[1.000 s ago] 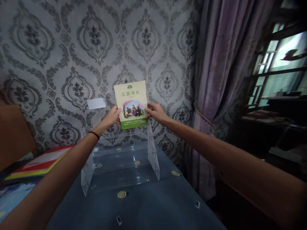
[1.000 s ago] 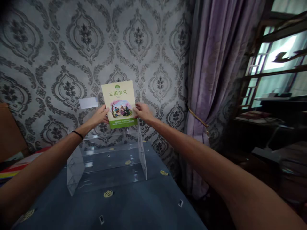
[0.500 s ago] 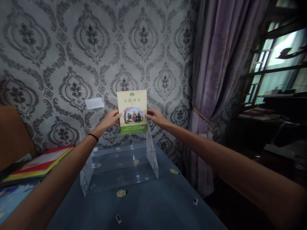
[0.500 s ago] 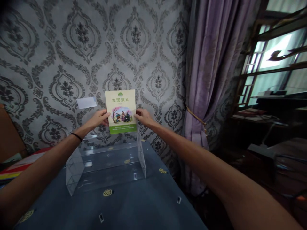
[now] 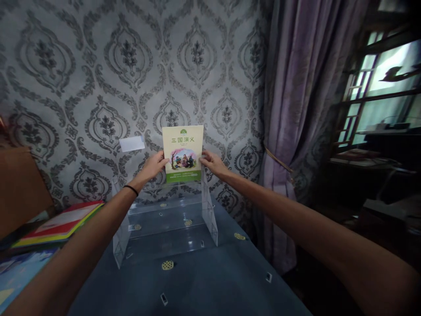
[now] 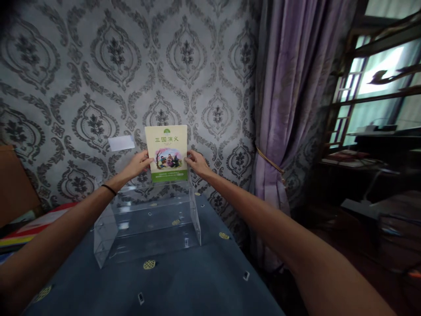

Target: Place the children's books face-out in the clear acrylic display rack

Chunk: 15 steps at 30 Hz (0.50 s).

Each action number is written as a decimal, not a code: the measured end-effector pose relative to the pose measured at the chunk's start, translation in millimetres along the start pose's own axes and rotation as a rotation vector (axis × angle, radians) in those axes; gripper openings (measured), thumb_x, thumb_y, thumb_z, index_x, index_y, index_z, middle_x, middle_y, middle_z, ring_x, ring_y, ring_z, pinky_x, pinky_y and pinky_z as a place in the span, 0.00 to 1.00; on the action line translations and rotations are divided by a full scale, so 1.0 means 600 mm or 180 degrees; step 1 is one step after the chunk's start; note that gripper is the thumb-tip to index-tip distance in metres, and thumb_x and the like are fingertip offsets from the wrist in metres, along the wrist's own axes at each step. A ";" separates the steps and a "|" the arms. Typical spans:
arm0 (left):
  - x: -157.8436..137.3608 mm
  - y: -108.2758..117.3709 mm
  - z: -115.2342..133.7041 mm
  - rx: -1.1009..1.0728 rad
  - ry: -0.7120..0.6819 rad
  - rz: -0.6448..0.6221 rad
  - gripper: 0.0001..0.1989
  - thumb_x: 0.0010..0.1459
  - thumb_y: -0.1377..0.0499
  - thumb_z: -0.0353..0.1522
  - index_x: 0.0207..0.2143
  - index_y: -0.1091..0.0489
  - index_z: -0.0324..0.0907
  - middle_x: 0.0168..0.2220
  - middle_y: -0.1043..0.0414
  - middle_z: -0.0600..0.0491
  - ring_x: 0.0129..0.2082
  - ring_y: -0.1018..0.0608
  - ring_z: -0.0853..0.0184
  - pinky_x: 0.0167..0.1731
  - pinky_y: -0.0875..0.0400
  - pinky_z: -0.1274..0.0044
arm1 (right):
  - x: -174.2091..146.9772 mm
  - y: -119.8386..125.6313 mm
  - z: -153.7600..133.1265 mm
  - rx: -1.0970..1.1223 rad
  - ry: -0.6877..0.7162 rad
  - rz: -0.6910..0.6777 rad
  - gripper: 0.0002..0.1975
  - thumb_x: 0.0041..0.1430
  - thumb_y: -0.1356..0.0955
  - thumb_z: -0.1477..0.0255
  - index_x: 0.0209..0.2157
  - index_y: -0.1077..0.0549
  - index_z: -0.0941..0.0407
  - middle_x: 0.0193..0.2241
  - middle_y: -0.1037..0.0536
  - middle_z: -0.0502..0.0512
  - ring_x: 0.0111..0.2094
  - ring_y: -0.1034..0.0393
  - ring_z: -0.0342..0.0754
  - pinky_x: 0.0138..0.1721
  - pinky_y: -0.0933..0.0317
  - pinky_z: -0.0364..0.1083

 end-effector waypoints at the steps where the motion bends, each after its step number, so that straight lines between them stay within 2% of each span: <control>1: -0.001 -0.001 -0.001 0.0015 0.0002 0.0005 0.16 0.55 0.42 0.35 0.47 0.28 0.41 0.37 0.20 0.48 0.32 0.21 0.62 0.22 0.31 0.79 | 0.001 -0.002 0.002 0.0014 -0.0005 0.0009 0.13 0.57 0.34 0.66 0.43 0.27 0.56 0.28 0.22 0.51 0.30 0.29 0.49 0.33 0.34 0.46; 5: -0.005 -0.003 -0.003 -0.0007 0.0006 -0.0080 0.16 0.54 0.42 0.34 0.46 0.28 0.40 0.37 0.20 0.48 0.35 0.20 0.59 0.20 0.31 0.79 | 0.008 -0.008 0.013 0.0049 -0.0023 0.0003 0.14 0.56 0.34 0.65 0.42 0.26 0.56 0.27 0.22 0.51 0.27 0.32 0.47 0.31 0.36 0.45; 9: -0.004 -0.005 -0.007 -0.0049 -0.0001 -0.0126 0.18 0.53 0.41 0.33 0.47 0.28 0.40 0.37 0.20 0.49 0.33 0.20 0.61 0.19 0.33 0.81 | 0.014 -0.010 0.020 0.0034 -0.0036 0.0002 0.14 0.54 0.33 0.67 0.42 0.26 0.56 0.28 0.22 0.50 0.28 0.30 0.47 0.31 0.36 0.44; 15: 0.007 -0.009 -0.019 0.0016 -0.0071 -0.0007 0.16 0.51 0.39 0.32 0.44 0.29 0.40 0.33 0.22 0.51 0.31 0.23 0.63 0.23 0.32 0.79 | 0.017 -0.014 0.022 -0.0080 -0.0040 0.0110 0.13 0.53 0.32 0.70 0.41 0.25 0.56 0.27 0.22 0.50 0.30 0.29 0.47 0.34 0.35 0.44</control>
Point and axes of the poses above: each hand's wrist, its own x-axis towards the middle knuckle, its own y-axis out of the back of the hand, z = x × y, the point moved 1 cm from there along x, towards the middle knuckle
